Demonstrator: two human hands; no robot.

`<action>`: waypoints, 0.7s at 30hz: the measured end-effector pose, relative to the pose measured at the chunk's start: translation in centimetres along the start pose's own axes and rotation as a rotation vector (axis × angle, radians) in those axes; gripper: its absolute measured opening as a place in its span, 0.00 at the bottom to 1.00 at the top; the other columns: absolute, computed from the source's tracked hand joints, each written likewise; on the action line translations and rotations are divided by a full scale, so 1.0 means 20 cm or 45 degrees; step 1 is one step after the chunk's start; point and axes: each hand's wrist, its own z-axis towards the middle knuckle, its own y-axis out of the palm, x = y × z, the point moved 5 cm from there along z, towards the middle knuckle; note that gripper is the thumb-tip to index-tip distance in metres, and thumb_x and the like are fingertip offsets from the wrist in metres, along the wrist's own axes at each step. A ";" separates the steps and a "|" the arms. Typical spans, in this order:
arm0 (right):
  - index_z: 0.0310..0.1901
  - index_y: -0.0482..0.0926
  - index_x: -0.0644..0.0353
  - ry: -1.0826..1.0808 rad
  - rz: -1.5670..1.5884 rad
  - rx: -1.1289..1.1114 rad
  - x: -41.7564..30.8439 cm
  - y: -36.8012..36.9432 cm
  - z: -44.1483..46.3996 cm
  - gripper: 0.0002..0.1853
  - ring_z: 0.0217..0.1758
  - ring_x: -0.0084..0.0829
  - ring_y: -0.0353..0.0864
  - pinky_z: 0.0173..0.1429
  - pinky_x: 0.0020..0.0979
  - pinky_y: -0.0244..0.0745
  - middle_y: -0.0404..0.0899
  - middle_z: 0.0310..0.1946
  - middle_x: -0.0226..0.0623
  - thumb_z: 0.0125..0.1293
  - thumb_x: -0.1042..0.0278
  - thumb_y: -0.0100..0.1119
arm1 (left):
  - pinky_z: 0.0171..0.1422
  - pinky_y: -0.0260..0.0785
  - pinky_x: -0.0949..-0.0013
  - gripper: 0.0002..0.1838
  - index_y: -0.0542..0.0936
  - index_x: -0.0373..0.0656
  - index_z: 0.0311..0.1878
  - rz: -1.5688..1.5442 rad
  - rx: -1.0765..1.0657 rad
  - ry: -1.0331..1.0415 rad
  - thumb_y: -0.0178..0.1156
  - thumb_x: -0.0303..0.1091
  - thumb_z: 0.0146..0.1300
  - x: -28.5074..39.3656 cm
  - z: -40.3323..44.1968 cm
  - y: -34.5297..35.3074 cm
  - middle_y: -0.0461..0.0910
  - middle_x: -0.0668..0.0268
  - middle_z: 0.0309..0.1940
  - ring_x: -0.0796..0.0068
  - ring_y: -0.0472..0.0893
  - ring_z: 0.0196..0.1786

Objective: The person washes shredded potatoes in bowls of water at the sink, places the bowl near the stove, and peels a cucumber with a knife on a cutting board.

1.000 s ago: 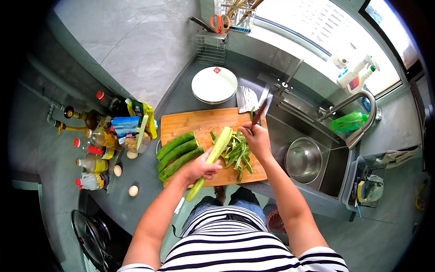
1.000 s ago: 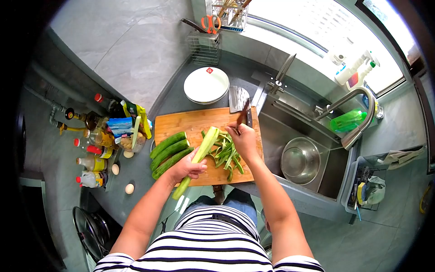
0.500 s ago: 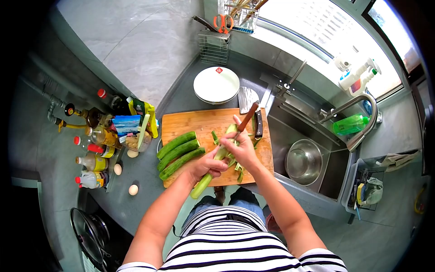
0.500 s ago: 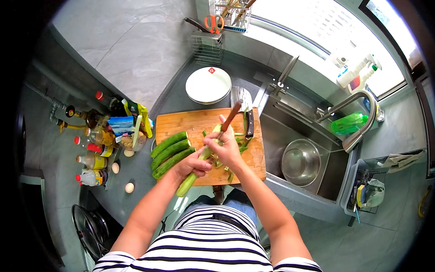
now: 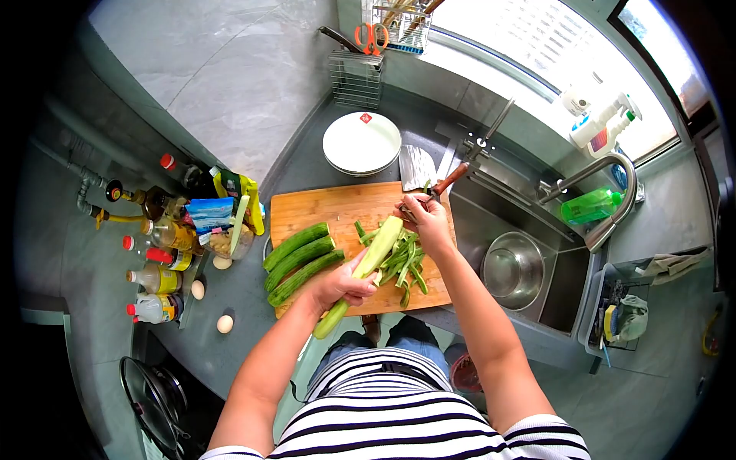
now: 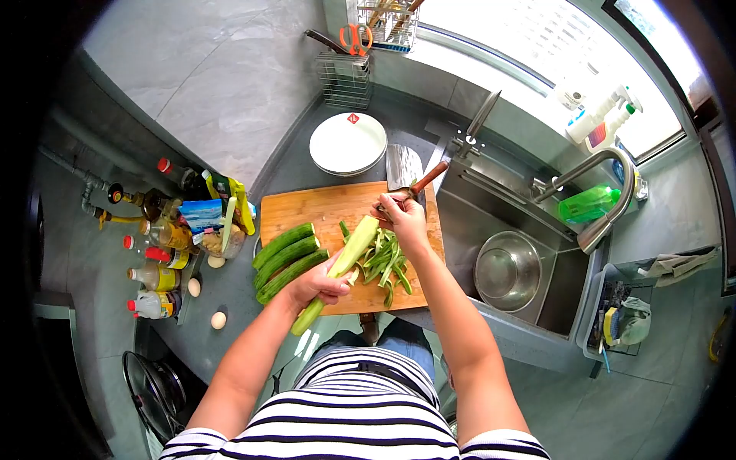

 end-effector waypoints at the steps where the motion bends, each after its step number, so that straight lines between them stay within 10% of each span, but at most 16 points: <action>1: 0.39 0.77 0.60 -0.046 -0.044 0.021 0.02 -0.02 0.01 0.09 0.35 0.21 0.81 0.39 0.23 0.76 0.82 0.34 0.30 0.67 0.64 0.59 | 0.21 0.50 0.84 0.46 0.48 0.57 0.73 -0.011 0.039 0.009 0.60 0.20 0.54 -0.01 0.00 -0.01 0.64 0.75 0.30 0.90 0.60 0.23; 7: 0.38 0.78 0.61 -0.284 -0.508 -0.016 0.02 -0.05 -0.05 0.06 0.30 0.11 0.71 0.33 0.17 0.65 0.77 0.29 0.23 0.65 0.68 0.61 | 0.22 0.53 0.86 0.34 0.54 0.58 0.70 0.009 0.244 0.071 0.52 0.23 0.63 -0.03 0.07 -0.12 0.66 0.73 0.33 0.88 0.60 0.23; 16: 0.38 0.71 0.62 0.096 -0.118 -0.422 0.03 0.12 -0.29 0.09 0.46 0.29 0.80 0.52 0.29 0.77 0.66 0.61 0.38 0.60 0.79 0.62 | 0.24 0.62 0.82 0.27 0.59 0.56 0.67 -0.124 0.267 0.098 0.48 0.28 0.64 -0.07 0.14 -0.15 0.74 0.64 0.46 0.81 0.70 0.30; 21: 0.39 0.71 0.61 0.149 -0.164 -0.504 0.08 0.12 -0.29 0.09 0.44 0.26 0.81 0.49 0.26 0.77 0.77 0.46 0.34 0.60 0.77 0.63 | 0.25 0.63 0.81 0.23 0.61 0.56 0.65 -0.328 0.148 0.124 0.47 0.32 0.67 -0.06 0.15 -0.15 0.74 0.67 0.42 0.79 0.72 0.30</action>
